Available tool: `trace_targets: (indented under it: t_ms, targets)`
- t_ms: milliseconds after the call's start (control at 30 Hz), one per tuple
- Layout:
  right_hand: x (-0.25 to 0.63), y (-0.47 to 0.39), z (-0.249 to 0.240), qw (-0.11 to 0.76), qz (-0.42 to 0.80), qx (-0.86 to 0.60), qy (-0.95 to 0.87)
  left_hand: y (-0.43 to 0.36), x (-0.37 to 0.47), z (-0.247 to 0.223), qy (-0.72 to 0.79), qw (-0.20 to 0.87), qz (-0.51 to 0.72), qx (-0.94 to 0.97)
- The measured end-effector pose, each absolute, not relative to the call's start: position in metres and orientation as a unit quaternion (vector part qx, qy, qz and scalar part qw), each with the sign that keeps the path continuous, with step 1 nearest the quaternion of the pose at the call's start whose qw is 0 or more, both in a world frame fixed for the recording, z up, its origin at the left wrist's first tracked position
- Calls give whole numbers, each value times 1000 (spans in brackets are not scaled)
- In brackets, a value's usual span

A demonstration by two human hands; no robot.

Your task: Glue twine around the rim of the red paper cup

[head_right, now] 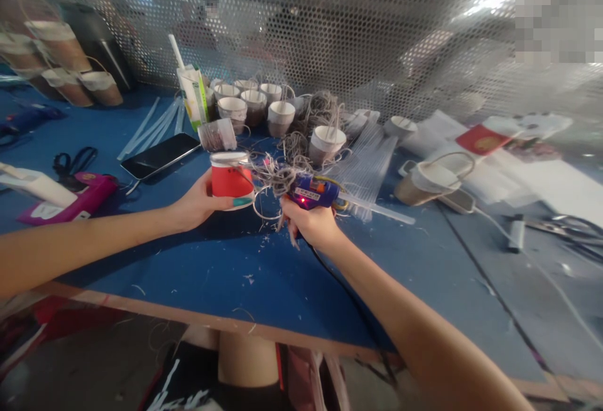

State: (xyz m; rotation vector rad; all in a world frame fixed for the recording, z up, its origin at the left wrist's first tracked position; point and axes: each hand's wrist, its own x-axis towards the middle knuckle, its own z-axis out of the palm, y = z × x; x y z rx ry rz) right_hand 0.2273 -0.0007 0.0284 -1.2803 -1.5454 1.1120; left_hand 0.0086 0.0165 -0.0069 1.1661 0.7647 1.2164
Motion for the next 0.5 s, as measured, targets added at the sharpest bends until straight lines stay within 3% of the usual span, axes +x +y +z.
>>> trace_targets:
  t_ms: [500]
  targets:
    - [224, -2, 31, 412, 442, -512, -610, 15, 8, -3, 312, 634, 519, 481]
